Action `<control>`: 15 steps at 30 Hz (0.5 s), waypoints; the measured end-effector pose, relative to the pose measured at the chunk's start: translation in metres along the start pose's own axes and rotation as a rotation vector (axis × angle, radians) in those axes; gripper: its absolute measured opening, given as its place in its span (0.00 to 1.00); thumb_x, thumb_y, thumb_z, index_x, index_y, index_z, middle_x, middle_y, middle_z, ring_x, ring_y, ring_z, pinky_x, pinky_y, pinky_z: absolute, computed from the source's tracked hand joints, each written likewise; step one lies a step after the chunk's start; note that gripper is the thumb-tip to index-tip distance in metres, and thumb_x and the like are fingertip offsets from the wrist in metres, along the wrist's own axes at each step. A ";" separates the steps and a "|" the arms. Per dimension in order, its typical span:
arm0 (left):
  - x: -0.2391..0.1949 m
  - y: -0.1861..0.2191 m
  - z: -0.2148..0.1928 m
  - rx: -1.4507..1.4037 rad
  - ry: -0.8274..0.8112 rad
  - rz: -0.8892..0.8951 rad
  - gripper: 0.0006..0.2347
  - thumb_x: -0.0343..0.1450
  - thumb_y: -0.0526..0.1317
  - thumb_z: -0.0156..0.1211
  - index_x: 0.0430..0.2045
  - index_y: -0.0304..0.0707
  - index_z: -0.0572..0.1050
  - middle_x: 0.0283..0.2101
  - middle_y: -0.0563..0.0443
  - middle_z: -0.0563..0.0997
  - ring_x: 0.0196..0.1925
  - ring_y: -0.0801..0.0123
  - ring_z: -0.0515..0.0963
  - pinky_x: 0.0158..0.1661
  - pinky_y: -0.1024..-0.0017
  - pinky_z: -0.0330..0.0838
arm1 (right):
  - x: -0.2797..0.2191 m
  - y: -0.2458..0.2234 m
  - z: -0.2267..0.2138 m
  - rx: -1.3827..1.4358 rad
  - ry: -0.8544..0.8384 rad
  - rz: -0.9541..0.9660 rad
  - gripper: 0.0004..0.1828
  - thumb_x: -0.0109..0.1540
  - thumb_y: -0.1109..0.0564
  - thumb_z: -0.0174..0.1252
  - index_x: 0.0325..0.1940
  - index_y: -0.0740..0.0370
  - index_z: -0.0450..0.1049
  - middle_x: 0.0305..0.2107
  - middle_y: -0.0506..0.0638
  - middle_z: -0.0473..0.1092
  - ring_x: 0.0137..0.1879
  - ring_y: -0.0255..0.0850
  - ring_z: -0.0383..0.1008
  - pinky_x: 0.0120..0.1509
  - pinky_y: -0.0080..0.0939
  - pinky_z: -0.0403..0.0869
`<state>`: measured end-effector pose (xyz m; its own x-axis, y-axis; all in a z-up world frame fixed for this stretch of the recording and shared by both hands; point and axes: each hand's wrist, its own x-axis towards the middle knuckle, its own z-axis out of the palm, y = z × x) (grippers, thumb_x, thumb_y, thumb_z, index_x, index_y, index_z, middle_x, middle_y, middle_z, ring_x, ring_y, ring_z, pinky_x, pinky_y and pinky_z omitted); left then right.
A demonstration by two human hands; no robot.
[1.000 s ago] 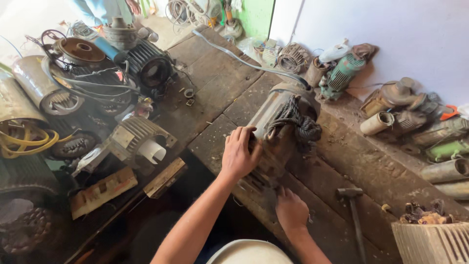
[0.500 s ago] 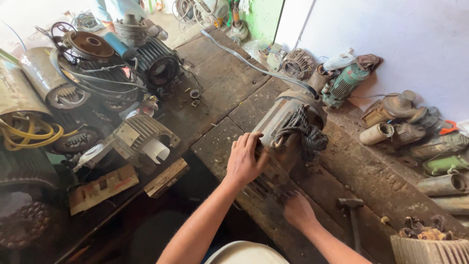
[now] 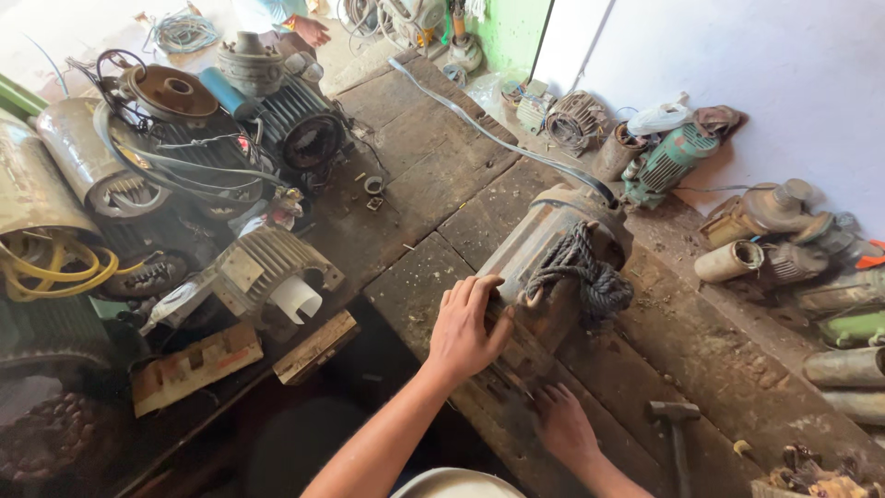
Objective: The person uses a wrench to loosen and tighten bolts on a cylindrical electric motor placed on a wooden workbench. They reposition the motor and continue adjusting the bolts while other people stand nearby in the workshop.
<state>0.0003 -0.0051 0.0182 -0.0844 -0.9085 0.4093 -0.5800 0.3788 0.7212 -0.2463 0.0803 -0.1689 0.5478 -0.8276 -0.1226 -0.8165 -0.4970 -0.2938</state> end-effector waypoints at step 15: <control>0.002 0.002 -0.002 0.011 0.010 0.017 0.19 0.68 0.40 0.63 0.51 0.35 0.71 0.42 0.44 0.76 0.46 0.53 0.76 0.49 0.62 0.66 | 0.008 -0.010 0.022 0.076 0.399 0.117 0.16 0.54 0.56 0.62 0.46 0.58 0.71 0.42 0.56 0.68 0.55 0.56 0.65 0.56 0.57 0.64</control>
<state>0.0005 -0.0057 0.0208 -0.0867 -0.9002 0.4268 -0.5877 0.3921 0.7077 -0.2298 0.0846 -0.1879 0.3267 -0.9209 0.2126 -0.8450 -0.3854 -0.3708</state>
